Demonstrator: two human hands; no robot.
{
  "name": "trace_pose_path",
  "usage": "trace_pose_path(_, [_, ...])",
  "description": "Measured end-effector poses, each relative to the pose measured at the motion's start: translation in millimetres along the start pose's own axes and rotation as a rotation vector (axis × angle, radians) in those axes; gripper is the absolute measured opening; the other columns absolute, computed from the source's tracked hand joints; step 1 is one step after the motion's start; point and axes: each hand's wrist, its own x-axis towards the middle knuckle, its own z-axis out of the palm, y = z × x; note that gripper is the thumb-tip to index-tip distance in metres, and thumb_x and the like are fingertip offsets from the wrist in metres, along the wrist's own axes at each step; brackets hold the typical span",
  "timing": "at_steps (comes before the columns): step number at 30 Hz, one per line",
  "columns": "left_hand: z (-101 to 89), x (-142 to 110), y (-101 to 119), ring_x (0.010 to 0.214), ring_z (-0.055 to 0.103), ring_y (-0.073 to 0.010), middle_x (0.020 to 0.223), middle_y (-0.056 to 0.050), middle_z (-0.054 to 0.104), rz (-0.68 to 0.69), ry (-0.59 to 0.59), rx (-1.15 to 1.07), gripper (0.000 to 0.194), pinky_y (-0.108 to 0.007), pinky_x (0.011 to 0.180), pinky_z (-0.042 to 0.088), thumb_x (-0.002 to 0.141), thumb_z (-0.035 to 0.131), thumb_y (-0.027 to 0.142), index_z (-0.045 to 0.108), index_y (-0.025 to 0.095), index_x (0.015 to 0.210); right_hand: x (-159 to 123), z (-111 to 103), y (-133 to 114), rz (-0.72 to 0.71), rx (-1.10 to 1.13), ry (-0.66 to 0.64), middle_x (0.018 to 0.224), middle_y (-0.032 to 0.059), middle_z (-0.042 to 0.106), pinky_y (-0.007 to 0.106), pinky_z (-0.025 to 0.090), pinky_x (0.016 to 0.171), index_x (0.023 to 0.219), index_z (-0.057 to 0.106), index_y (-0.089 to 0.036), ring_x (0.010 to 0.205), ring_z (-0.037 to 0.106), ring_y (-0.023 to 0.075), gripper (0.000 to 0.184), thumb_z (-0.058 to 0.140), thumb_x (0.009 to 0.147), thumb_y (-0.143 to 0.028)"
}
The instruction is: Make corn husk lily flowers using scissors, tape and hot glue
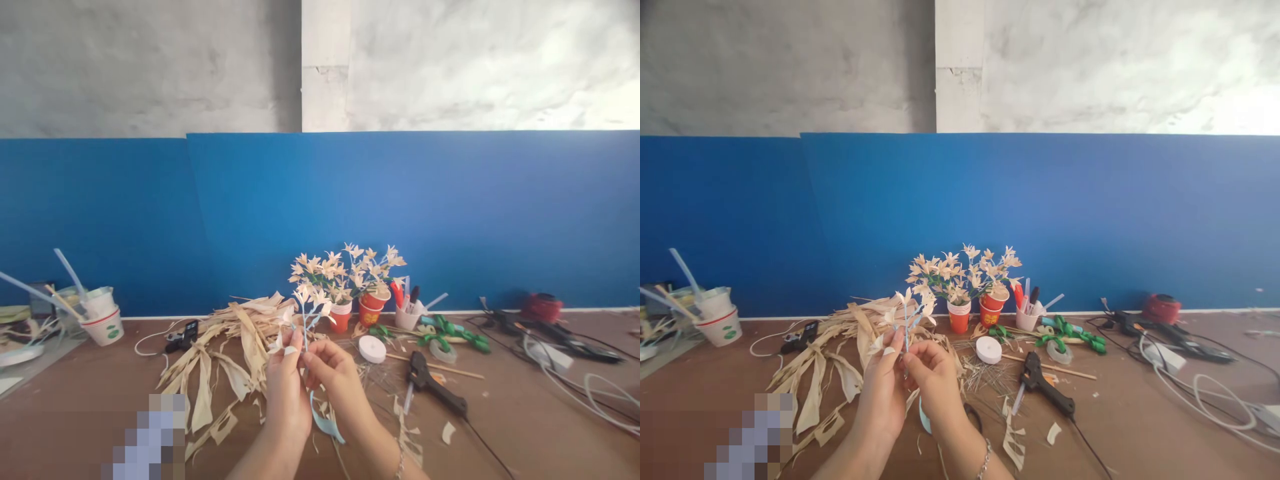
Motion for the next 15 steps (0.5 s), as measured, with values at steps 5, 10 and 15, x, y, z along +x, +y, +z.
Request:
trace_pose_path(5, [-1.5,-2,-2,0.051,0.046,-0.0061,0.064,0.006,0.049,0.015,0.026,-0.02,0.039,-0.017,0.041,0.03,0.055,0.081,0.035,0.054,0.019,0.078,-1,0,1,0.008,0.023,0.022,0.057,-0.0018,0.059,0.019,0.036,0.045,0.066,0.061,-0.014,0.044,0.045,0.0064,0.037,0.08,0.055,-0.044])
trace_pose_path(10, [-3.8,2,-6,0.049,0.045,-0.0057,0.064,0.005,0.051,0.009,0.015,-0.008,0.034,-0.018,0.044,0.032,0.059,0.078,0.035,0.056,0.019,0.079,0,-2,-1,0.005,0.008,0.04,0.057,-0.0018,0.058,0.019,0.036,0.045,0.065,0.061,-0.014,0.044,0.045,0.0068,0.035,0.079,0.056,-0.042])
trace_pose_path(15, [-4.8,12,-3,0.056,0.051,-0.0086,0.07,0.001,0.06,-0.043,-0.138,0.123,0.026,-0.019,0.047,0.035,0.063,0.076,0.034,0.062,0.016,0.076,6,-6,-2,-0.025,-0.027,0.035,0.053,-0.003,0.055,0.02,0.034,0.042,0.063,0.061,-0.014,0.04,0.043,0.0062,0.036,0.078,0.055,-0.044])
